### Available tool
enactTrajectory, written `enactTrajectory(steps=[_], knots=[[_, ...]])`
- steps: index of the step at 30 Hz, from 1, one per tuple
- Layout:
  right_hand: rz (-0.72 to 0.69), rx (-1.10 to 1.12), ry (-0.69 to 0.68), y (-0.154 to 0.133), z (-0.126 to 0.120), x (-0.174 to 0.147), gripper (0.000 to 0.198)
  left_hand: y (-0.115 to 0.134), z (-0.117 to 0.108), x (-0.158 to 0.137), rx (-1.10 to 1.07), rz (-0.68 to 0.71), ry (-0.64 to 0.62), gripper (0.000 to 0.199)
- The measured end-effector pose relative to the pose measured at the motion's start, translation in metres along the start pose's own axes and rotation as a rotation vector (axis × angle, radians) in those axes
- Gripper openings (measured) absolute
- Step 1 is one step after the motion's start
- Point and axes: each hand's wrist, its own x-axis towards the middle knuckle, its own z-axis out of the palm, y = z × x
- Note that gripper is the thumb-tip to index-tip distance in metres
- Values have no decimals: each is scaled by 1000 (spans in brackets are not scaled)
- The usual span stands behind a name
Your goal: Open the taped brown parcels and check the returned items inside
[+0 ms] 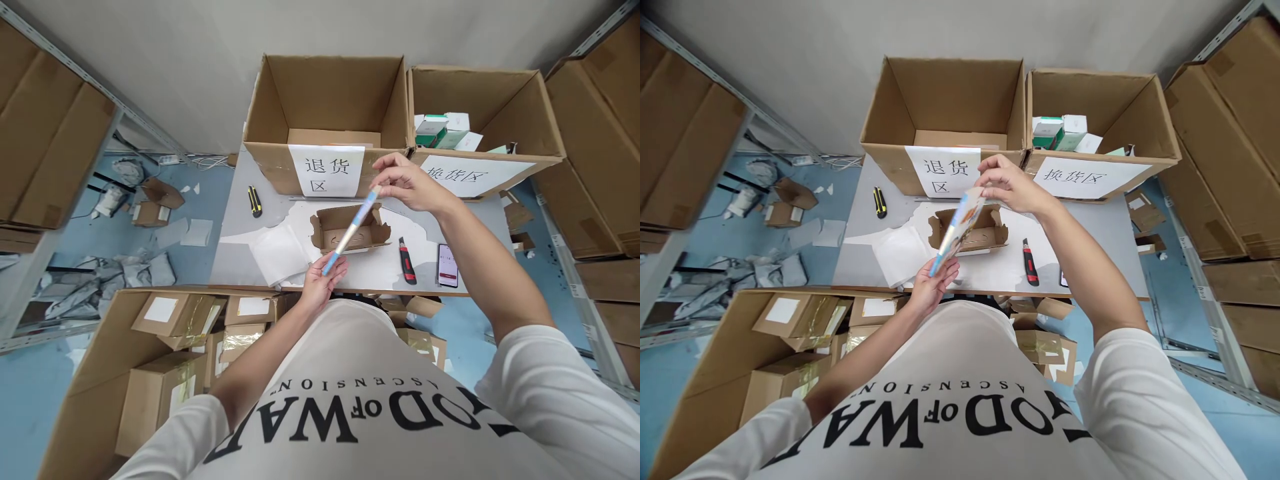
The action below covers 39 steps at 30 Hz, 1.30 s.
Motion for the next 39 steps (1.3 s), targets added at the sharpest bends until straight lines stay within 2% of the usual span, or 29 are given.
enactTrajectory(steps=[5,11,17,26,30,33,36,39], knots=[[152,32,-102,-16,-7,9,37,-3,0,8,207,78,-16,44],[284,12,-132,4,5,8,39,-11,-2,9,259,-3,-36,46],[298,-10,-146,10,7,7,39,-10,0,6,294,-58,-46,47],[329,-63,-203,22,6,13,36,-12,0,10,280,-67,-61,45],[291,-119,-253,27,3,19,26,-9,2,13,308,-38,-57,41],[240,-65,-268,23,-7,26,23,-1,4,17,310,-21,-65,41],[269,41,-148,23,-28,42,21,8,3,22,324,10,-87,43],[354,125,164,37,-53,73,17,12,-2,27,365,38,-37,41]])
